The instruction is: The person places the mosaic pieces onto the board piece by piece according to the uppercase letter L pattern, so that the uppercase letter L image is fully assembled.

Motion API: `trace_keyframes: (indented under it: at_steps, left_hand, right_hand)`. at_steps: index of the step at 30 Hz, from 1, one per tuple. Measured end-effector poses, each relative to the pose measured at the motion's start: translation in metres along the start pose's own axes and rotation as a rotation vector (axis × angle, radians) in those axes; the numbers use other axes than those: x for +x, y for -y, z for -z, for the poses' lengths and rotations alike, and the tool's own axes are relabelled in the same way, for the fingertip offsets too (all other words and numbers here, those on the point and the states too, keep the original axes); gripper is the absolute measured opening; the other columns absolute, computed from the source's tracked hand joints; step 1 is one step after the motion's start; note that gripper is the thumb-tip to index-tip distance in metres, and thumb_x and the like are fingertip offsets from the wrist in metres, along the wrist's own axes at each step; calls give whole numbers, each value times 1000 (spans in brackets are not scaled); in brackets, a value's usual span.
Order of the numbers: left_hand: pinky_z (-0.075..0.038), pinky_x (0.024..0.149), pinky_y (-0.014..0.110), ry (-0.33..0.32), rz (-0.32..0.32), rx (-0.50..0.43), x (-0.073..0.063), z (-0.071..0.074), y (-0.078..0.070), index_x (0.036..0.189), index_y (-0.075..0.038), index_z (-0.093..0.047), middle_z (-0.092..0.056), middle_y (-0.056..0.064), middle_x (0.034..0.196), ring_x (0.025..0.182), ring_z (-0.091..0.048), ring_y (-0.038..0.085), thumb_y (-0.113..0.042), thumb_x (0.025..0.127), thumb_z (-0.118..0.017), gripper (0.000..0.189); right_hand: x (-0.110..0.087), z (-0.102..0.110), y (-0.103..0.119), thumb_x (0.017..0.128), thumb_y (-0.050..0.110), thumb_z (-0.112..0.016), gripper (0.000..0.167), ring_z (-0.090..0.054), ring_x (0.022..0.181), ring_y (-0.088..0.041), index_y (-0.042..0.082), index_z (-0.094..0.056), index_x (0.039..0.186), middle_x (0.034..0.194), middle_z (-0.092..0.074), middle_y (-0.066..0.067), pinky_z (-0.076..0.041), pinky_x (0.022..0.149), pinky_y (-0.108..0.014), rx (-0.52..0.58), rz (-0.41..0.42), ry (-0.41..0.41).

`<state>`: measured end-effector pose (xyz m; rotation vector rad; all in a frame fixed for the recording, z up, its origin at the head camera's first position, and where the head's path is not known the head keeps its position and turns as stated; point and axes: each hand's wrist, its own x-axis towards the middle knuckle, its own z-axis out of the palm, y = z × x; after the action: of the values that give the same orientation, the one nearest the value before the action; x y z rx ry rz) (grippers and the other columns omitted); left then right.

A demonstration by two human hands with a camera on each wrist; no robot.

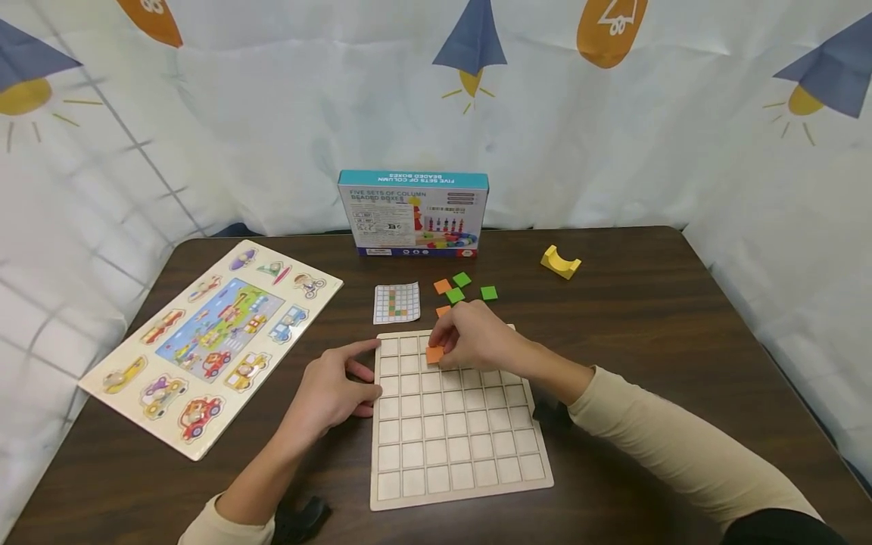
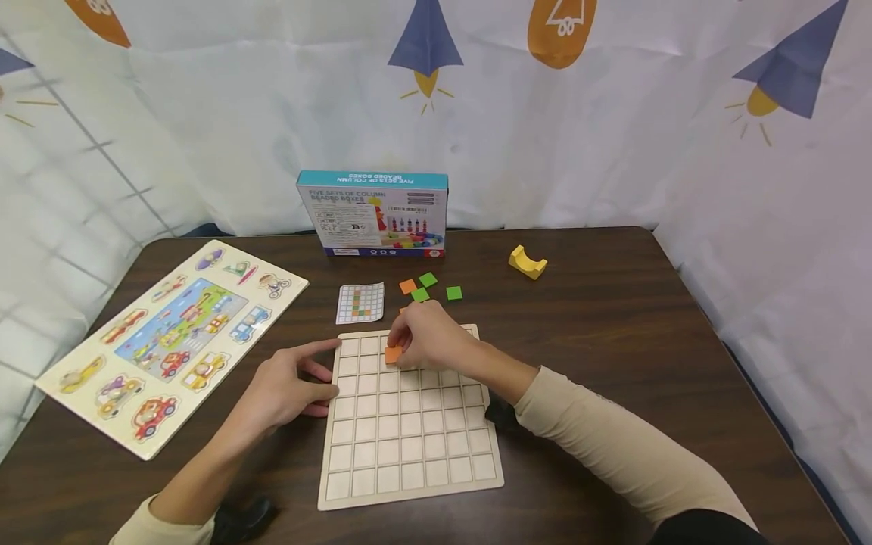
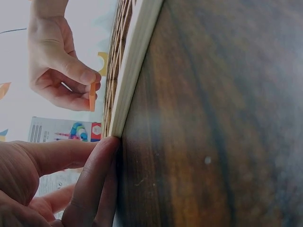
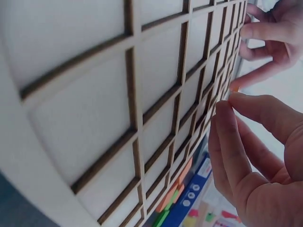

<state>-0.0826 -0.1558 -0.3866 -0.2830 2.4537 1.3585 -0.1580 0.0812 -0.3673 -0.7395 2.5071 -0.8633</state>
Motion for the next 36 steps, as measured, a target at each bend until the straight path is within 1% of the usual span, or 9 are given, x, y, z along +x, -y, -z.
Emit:
trace_keyframes:
  at_steps: [4, 10, 17, 29, 36]
  left_hand:
    - [-65, 57, 33, 4, -3, -6, 0, 0, 0, 151, -14, -56, -67, 17, 102, 60, -71, 17, 4, 82, -77, 74]
    - [-65, 57, 33, 8, -2, -11, 0, 1, 0, 150, -15, -56, -66, 17, 102, 61, -71, 17, 4, 83, -77, 73]
    - [-66, 57, 34, 8, 0, -17, -1, 1, 0, 150, -15, -56, -67, 18, 103, 61, -71, 17, 4, 83, -78, 73]
    - [-65, 56, 34, 5, 0, -14, -3, 1, 0, 149, -14, -57, -67, 17, 101, 61, -71, 17, 5, 82, -77, 73]
    - [-65, 57, 34, 5, -2, -18, -3, 1, 0, 149, -14, -57, -67, 17, 101, 61, -71, 17, 5, 82, -78, 73]
  right_hand:
    - [0, -4, 1, 79, 10, -90, 18, -64, 73, -4, 10, -80, 94, 80, -72, 6, -57, 68, -18, -27, 34, 2]
    - [2, -8, 1, 80, 9, -89, 18, -63, 74, -5, 8, -80, 95, 83, -74, 2, -56, 69, -17, -38, 53, 11]
    - [5, -12, -1, 79, 9, -89, 17, -62, 73, -3, 8, -81, 94, 82, -74, 2, -55, 68, -16, -79, 92, -3]
    - [3, -14, 2, 80, 7, -88, 18, -62, 73, -4, 9, -82, 97, 84, -75, 2, -55, 66, -17, -68, 83, -14]
    - [5, -14, 1, 79, 7, -89, 18, -62, 72, -3, 9, -82, 96, 83, -75, 3, -55, 66, -17, -81, 97, -18]
